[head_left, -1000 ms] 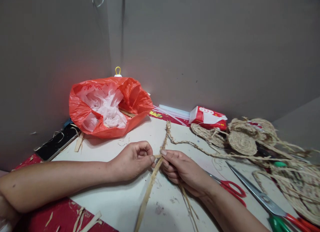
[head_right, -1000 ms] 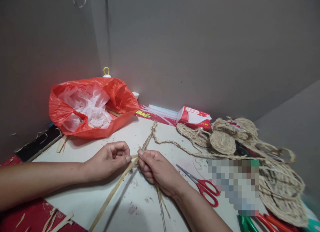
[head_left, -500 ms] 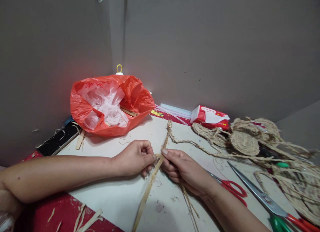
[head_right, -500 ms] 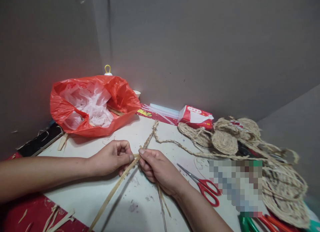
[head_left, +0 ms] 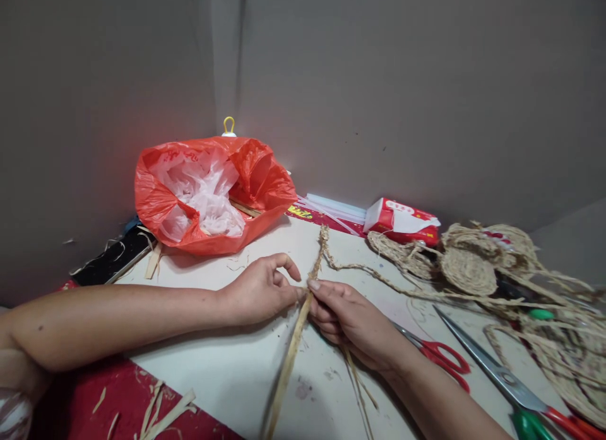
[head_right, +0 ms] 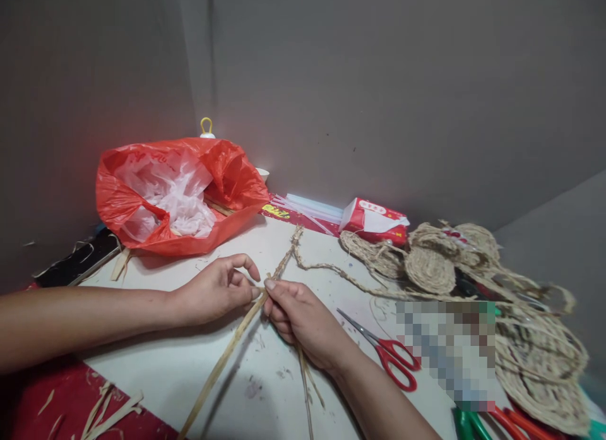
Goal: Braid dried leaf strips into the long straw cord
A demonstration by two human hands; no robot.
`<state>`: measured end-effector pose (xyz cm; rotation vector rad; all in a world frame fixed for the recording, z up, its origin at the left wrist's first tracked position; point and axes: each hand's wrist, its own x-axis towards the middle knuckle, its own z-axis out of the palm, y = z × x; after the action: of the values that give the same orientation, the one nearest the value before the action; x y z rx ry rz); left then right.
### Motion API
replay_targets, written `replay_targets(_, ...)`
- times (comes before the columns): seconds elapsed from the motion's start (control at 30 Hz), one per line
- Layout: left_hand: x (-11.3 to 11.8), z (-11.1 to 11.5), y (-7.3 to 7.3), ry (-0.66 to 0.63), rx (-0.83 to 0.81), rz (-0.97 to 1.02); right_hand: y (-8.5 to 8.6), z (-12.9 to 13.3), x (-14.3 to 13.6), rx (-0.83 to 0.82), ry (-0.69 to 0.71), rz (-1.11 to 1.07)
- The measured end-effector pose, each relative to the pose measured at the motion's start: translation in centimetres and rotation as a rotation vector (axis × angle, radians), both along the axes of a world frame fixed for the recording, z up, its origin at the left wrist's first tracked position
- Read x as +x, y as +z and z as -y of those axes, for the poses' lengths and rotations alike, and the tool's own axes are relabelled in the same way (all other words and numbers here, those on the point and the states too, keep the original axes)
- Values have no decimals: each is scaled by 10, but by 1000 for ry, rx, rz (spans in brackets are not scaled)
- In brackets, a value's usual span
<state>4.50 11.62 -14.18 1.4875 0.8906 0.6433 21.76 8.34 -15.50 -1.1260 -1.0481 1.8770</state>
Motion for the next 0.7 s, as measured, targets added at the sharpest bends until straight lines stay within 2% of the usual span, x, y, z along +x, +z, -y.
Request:
replay_targets(0.2,1,-2,0,-58,4,7,-1,-1,0,19,13,22)
replay_targets(0.47,2,-9,12,-100,50,-56,-1,0,0,96,35,83)
replay_targets(0.6,2,-13,18,-93,52,-146,2,3,-8,175,-78,230)
replay_targets(0.7,1,-15,23,-93,5,-200,2,7,-16,133,-161,263)
